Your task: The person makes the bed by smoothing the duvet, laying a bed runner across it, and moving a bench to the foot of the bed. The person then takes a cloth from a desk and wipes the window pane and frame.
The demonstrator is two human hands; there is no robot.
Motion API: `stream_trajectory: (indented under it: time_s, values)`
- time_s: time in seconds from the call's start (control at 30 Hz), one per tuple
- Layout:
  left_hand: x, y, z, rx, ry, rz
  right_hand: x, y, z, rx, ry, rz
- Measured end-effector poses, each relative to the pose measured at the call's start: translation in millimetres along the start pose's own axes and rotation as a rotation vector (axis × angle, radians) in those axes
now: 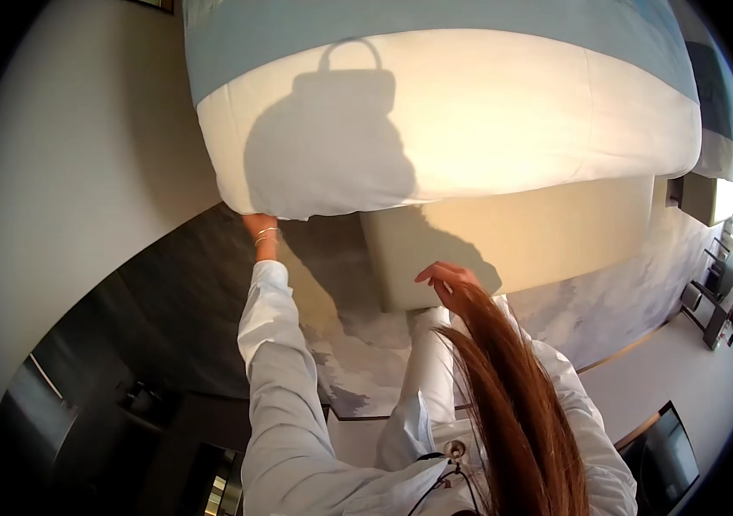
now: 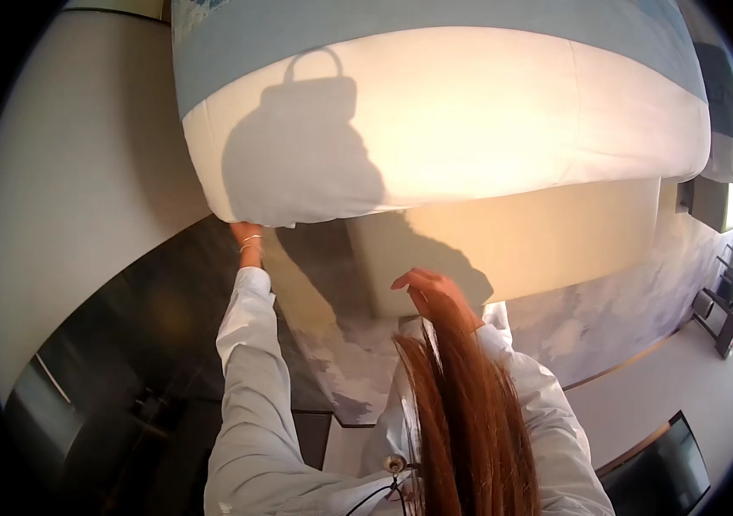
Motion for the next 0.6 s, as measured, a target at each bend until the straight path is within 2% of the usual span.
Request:
stream_trajectory:
  time_s: [0.03, 0.1, 0.17, 0.2, 0.23, 0.3, 0.33, 0.4, 0.43, 0.47, 0.5, 0.53, 0.57, 0.6]
  values:
    - [19, -5, -8, -0.008, 0.049, 0.101, -7, -4, -3, 0.013, -0.026, 0.026]
    - [21, -40, -17, 0.094, -0.028, 0.306, -9, -10, -1, 0.027, -0.015, -0.004]
    - [28, -64, -21, 0.192, -0.083, 0.658, -5, -6, -6, 0.021, 0.051, 0.127]
    - [42, -57, -18, 0.244, -0.216, 0.767, -2, -2, -3, 0.058, 0.121, 0.235]
    - [38, -47, -13, 0.244, -0.218, 0.755, 1, -4, 0, 0.06, 0.122, 0.223]
    - [21, -43, -3, 0.328, -0.451, 0.531, -1, -5, 0, 0.16, 0.03, 0.227]
    - [-9, -49, 0, 0.276, -0.773, 0.075, -6, -9, 1, 0.163, 0.051, 0.219]
    - [-34, -47, -14, 0.404, -0.961, -0.456, 7, -6, 5, 0.142, 0.113, 0.216]
    - [-34, -44, -30, 0.157, -0.987, -0.576, 18, -2, 8, 0.121, 0.177, 0.213]
    - [-43, -33, -37, -0.092, -1.172, -0.585, 30, -1, 12, 0.092, 0.168, 0.164]
    - [-36, -18, -59, -0.088, -1.139, -0.465, 40, 0, 19, 0.115, 0.173, 0.17]
    - [-47, -6, -74, -0.237, -1.192, -0.448, 48, 1, 32, 0.031, 0.149, 0.043]
    - [-10, 19, -91, -0.384, -1.17, -0.282, 53, -5, 47, -0.054, 0.124, -0.086]
    - [15, 39, -104, -0.653, -1.116, -0.241, 58, -15, 63, -0.194, 0.116, -0.193]
Point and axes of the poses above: each hand's wrist, its own z-axis towards the middle knuckle, its own y-axis out of the palm, x = y × z, the point moved 2 cm from there along z, towards the middle knuckle, and after that the axes turned 11 degrees about -x, right-handed, at the moved point
